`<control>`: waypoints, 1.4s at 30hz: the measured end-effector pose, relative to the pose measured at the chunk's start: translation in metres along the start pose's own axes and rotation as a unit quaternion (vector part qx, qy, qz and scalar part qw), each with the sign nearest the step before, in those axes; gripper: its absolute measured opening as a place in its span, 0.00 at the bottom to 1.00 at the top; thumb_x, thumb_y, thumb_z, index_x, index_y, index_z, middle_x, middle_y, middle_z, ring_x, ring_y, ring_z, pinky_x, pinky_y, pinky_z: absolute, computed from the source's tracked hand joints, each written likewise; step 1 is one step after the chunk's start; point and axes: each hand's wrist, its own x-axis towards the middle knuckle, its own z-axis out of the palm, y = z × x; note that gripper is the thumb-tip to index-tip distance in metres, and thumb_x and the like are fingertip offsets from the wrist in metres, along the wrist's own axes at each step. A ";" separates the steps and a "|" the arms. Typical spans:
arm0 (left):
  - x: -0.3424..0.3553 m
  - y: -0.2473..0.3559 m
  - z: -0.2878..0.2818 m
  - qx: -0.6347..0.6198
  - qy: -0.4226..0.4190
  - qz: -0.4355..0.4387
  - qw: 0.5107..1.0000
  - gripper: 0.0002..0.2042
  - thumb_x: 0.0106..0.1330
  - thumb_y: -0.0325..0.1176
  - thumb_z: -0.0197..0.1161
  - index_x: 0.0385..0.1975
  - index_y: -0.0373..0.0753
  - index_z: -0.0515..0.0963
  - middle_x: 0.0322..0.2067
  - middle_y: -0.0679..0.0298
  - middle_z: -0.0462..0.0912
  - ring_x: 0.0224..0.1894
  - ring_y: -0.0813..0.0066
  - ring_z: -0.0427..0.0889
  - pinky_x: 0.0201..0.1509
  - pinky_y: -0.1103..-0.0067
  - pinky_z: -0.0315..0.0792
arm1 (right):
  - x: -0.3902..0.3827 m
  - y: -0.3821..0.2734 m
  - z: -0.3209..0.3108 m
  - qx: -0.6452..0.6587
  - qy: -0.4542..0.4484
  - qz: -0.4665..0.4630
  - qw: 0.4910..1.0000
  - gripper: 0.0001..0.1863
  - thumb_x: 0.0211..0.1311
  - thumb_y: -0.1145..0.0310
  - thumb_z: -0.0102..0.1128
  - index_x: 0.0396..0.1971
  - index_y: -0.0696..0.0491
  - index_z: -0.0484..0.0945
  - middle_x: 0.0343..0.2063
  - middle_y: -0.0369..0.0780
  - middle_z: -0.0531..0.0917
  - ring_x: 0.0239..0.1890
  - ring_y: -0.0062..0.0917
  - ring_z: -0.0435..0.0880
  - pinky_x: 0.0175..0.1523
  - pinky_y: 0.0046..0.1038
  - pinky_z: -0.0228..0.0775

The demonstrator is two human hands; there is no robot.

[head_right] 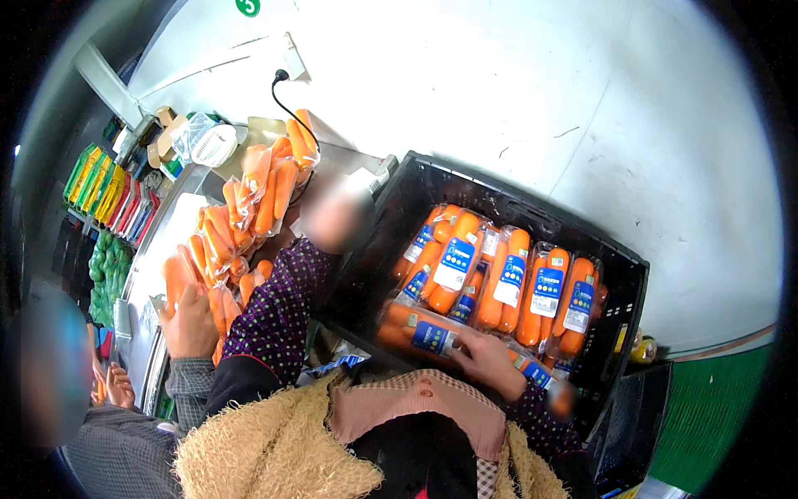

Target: The person applies blue and white labels to pre-packaged bags of carrots. They peel labels from a sheet and stick them onto the plastic packaging, then place the labeled bags into a black crate. The person repeats this process for multiple bags of carrots.

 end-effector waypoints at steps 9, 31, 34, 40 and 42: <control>0.045 0.009 -0.062 -0.155 -0.330 -0.242 0.899 0.21 0.49 0.39 0.68 0.41 0.36 0.76 0.40 0.51 0.81 0.44 0.51 0.81 0.48 0.65 0.75 | -0.002 -0.003 -0.003 0.032 -0.022 0.007 0.999 0.11 0.55 0.66 0.63 0.34 0.57 0.76 0.32 0.48 0.80 0.35 0.43 0.81 0.39 0.37 0.73; 0.090 0.088 -0.131 -0.352 -0.380 -0.420 0.745 0.27 0.50 0.50 0.65 0.42 0.32 0.81 0.43 0.46 0.81 0.47 0.54 0.81 0.53 0.67 0.74 | -0.167 0.163 -0.153 0.265 0.399 0.358 0.802 0.10 0.69 0.61 0.50 0.39 0.52 0.70 0.16 0.32 0.69 0.15 0.15 0.69 0.17 0.21 0.61; 0.057 0.081 -0.128 -0.295 -0.317 -0.411 0.802 0.26 0.49 0.49 0.66 0.40 0.32 0.81 0.40 0.44 0.82 0.44 0.53 0.82 0.50 0.68 0.75 | -0.149 0.152 -0.160 0.250 0.345 0.323 0.845 0.10 0.69 0.62 0.51 0.40 0.53 0.70 0.16 0.32 0.70 0.15 0.16 0.70 0.17 0.22 0.62; 0.011 0.096 -0.181 -0.334 -0.239 -0.450 0.793 0.25 0.52 0.49 0.66 0.38 0.30 0.81 0.36 0.44 0.83 0.41 0.54 0.83 0.47 0.68 0.75 | -0.127 0.152 -0.175 0.230 0.274 0.276 0.892 0.11 0.67 0.63 0.52 0.43 0.54 0.71 0.17 0.33 0.72 0.16 0.18 0.71 0.19 0.24 0.63; -0.004 0.105 -0.196 -0.359 -0.243 -0.457 0.776 0.27 0.54 0.50 0.66 0.40 0.28 0.79 0.38 0.44 0.82 0.43 0.55 0.82 0.49 0.68 0.73 | -0.120 0.155 -0.178 0.226 0.245 0.268 0.904 0.12 0.66 0.64 0.53 0.44 0.54 0.71 0.17 0.34 0.72 0.16 0.18 0.71 0.19 0.24 0.64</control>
